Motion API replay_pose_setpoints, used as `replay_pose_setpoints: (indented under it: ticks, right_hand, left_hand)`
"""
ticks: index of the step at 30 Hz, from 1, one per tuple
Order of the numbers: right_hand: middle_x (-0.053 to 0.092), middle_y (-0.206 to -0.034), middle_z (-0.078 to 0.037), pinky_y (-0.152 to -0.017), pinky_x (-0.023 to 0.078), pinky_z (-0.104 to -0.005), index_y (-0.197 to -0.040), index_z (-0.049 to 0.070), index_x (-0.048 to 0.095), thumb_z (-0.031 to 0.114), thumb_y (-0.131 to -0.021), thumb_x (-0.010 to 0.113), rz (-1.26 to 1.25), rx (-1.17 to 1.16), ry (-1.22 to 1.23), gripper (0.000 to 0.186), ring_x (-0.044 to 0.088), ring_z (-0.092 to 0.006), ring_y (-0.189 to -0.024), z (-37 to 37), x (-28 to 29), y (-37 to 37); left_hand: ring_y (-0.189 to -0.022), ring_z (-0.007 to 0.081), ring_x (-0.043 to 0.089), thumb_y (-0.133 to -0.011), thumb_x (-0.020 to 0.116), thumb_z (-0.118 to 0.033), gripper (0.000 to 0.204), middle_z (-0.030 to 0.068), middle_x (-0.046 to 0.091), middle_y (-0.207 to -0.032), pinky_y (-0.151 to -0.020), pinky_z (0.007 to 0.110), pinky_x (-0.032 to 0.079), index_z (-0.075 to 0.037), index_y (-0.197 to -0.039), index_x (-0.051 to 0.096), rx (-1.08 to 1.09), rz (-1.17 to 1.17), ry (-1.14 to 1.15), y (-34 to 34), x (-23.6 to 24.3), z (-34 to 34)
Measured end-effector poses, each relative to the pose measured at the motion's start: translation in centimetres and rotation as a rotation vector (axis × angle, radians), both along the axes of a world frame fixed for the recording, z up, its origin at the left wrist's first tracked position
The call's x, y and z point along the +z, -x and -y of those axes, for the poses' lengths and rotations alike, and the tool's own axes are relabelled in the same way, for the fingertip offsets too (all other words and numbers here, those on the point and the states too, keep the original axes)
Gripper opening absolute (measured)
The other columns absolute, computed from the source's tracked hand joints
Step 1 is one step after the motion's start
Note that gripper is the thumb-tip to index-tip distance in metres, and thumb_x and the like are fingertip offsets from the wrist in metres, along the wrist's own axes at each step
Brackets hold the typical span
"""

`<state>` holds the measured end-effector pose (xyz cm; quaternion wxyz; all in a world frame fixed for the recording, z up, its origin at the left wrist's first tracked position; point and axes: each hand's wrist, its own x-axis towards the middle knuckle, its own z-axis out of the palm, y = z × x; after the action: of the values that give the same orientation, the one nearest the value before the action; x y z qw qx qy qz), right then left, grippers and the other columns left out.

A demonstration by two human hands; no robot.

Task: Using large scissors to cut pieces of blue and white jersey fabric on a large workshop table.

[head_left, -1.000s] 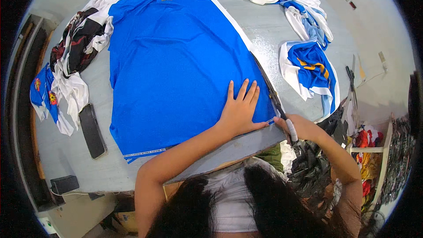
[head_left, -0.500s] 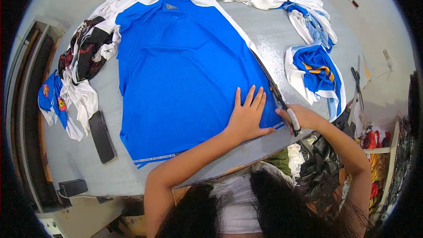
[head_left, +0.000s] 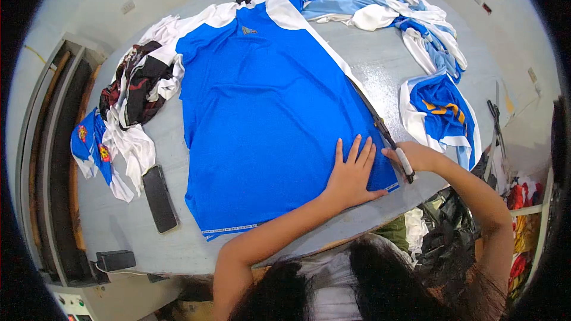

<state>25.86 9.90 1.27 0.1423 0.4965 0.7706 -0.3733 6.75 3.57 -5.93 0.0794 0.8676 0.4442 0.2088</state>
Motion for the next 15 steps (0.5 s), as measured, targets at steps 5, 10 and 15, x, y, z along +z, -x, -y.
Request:
replay_pose_setpoints:
  ticks: [5, 10, 15]
  right_hand:
    - [0.059, -0.057, -0.017, -0.055, 0.047, -0.0391, -0.066, 0.000, 0.060, 0.048, -0.093, 0.033, -0.073, 0.078, 0.022, 0.061, 0.059, -0.0296, -0.052, -1.7, 1.2, 1.3]
    - [0.058, -0.060, -0.020, -0.055, 0.047, -0.0400, -0.071, 0.000, 0.061, 0.047, -0.093, 0.031, -0.156, 0.186, -0.140, 0.060, 0.060, -0.0338, -0.059, -3.2, -0.1, 1.1]
    - [0.057, -0.061, -0.021, -0.055, 0.046, -0.0402, -0.071, -0.001, 0.058, 0.050, -0.093, 0.028, -0.008, 0.084, -0.003, 0.063, 0.058, -0.0345, -0.055, -4.0, 0.7, 2.6]
  left_hand:
    - [-0.132, 0.0342, 0.020, -0.068, 0.050, -0.071, 0.101, 0.0175, 0.030, -0.140, -0.102, 0.063, 0.009, 0.004, -0.133, 0.034, -0.004, -0.005, -0.013, -0.1, 0.2, 0.1]
    - [-0.133, 0.0339, 0.019, -0.070, 0.046, -0.072, 0.100, 0.0172, 0.032, -0.139, -0.102, 0.062, 0.008, 0.005, -0.132, 0.034, -0.008, -0.047, 0.015, -0.3, 0.5, 0.0]
    - [-0.133, 0.0340, 0.018, -0.071, 0.046, -0.071, 0.099, 0.0177, 0.030, -0.140, -0.103, 0.062, 0.007, 0.005, -0.132, 0.034, 0.007, -0.066, 0.029, 0.3, 0.3, 0.0]
